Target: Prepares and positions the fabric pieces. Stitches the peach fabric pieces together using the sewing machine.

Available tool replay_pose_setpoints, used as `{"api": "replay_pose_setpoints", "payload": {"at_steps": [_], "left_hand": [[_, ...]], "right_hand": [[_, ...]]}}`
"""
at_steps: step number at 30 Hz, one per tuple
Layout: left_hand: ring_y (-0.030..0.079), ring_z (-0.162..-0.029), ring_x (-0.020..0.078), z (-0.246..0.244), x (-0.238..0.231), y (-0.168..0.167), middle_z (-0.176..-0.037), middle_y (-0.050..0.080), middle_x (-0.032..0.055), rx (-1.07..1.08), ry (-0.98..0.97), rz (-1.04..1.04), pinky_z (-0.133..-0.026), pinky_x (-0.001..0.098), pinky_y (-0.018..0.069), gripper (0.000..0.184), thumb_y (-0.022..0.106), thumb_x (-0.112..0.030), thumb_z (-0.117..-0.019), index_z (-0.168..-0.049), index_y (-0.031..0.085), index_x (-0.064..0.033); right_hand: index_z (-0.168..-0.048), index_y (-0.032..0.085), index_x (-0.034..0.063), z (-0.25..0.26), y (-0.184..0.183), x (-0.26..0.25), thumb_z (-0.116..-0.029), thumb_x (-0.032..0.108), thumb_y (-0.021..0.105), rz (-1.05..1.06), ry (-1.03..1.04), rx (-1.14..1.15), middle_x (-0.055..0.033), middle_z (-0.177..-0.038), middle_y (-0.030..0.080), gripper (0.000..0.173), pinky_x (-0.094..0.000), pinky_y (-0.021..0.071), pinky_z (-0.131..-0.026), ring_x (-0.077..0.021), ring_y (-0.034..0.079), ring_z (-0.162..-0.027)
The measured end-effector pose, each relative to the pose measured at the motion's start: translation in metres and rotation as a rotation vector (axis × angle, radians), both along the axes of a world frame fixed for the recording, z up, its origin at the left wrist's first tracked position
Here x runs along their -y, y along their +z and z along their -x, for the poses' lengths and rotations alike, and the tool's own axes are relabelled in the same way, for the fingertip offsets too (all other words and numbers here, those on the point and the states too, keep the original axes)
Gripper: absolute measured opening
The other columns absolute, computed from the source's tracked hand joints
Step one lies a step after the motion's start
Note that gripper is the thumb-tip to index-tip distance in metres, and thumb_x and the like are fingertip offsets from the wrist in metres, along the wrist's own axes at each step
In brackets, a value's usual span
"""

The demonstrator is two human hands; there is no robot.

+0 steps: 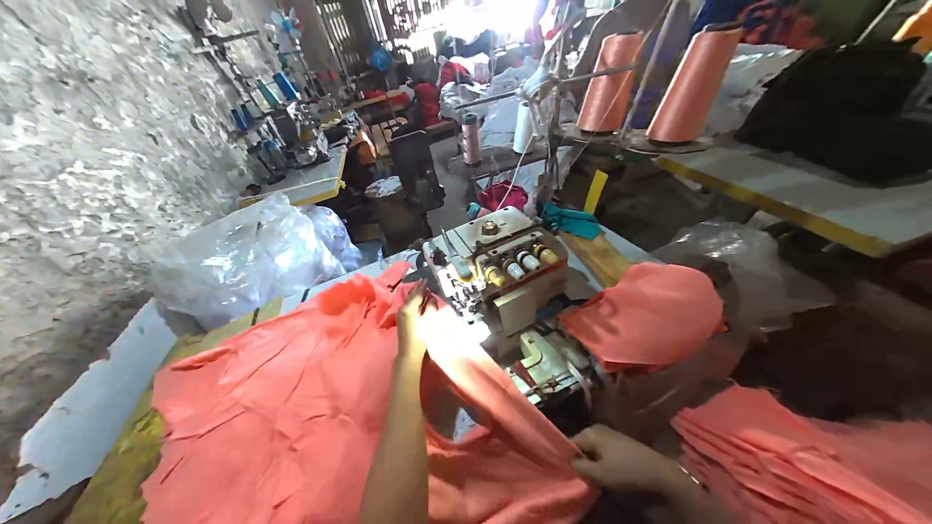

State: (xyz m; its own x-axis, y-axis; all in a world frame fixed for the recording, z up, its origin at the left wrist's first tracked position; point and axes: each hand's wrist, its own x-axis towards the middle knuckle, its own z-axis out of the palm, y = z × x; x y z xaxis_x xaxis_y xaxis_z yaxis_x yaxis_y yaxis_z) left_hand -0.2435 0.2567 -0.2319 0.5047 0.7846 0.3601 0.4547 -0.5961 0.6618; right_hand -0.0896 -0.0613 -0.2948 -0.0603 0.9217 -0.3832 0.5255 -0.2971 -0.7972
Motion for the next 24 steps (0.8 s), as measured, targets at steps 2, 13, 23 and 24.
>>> {"api": "replay_pose_setpoints", "payload": {"at_steps": [2, 13, 23, 24], "left_hand": [[0.051, -0.14, 0.0358, 0.005, 0.04, 0.004, -0.145, 0.059, 0.0198, -0.183, 0.016, -0.034, -0.119, 0.0607, 0.0282, 0.037, 0.049, -0.008, -0.1031, -0.136, 0.064, 0.0009], [0.047, -0.14, 0.0455, -0.006, 0.071, 0.011, -0.144, 0.055, 0.0293, -0.371, 0.04, -0.155, -0.12, 0.0659, 0.0219, 0.041, 0.051, -0.019, -0.104, -0.135, 0.061, 0.0059], [0.058, -0.12, 0.0519, 0.028, 0.114, -0.038, -0.121, 0.059, 0.0422, 0.26, 0.108, -0.565, -0.105, 0.0454, 0.0461, 0.022, 0.059, -0.005, -0.085, -0.094, 0.072, 0.0109], [0.059, -0.119, 0.0504, 0.03, 0.116, -0.042, -0.12, 0.06, 0.0417, 0.271, 0.101, -0.574, -0.105, 0.0438, 0.0464, 0.021, 0.059, -0.005, -0.0847, -0.092, 0.072, 0.0106]], "right_hand": [[-0.106, 0.072, -0.004, -0.005, -0.021, 0.011, -0.1025, 0.019, 0.058, 0.172, -0.011, 0.022, -0.0225, -0.093, 0.07, 0.027, -0.0554, 0.0514, -0.081, -0.0342, 0.067, -0.085], [-0.106, 0.074, -0.0043, -0.023, 0.022, 0.005, -0.1002, 0.017, 0.062, -0.302, -0.683, 0.47, -0.024, -0.099, 0.073, 0.025, -0.0583, 0.0546, -0.089, -0.0407, 0.071, -0.096], [-0.112, 0.071, -0.0112, -0.04, 0.024, -0.015, -0.0997, -0.002, 0.051, -0.382, -0.669, 0.599, -0.0274, -0.119, 0.068, 0.025, -0.0494, 0.0494, -0.104, -0.0426, 0.064, -0.117], [-0.111, 0.071, -0.0116, -0.042, 0.025, -0.015, -0.0994, -0.002, 0.051, -0.389, -0.671, 0.597, -0.0278, -0.117, 0.069, 0.024, -0.05, 0.0498, -0.102, -0.0432, 0.065, -0.115]]}}
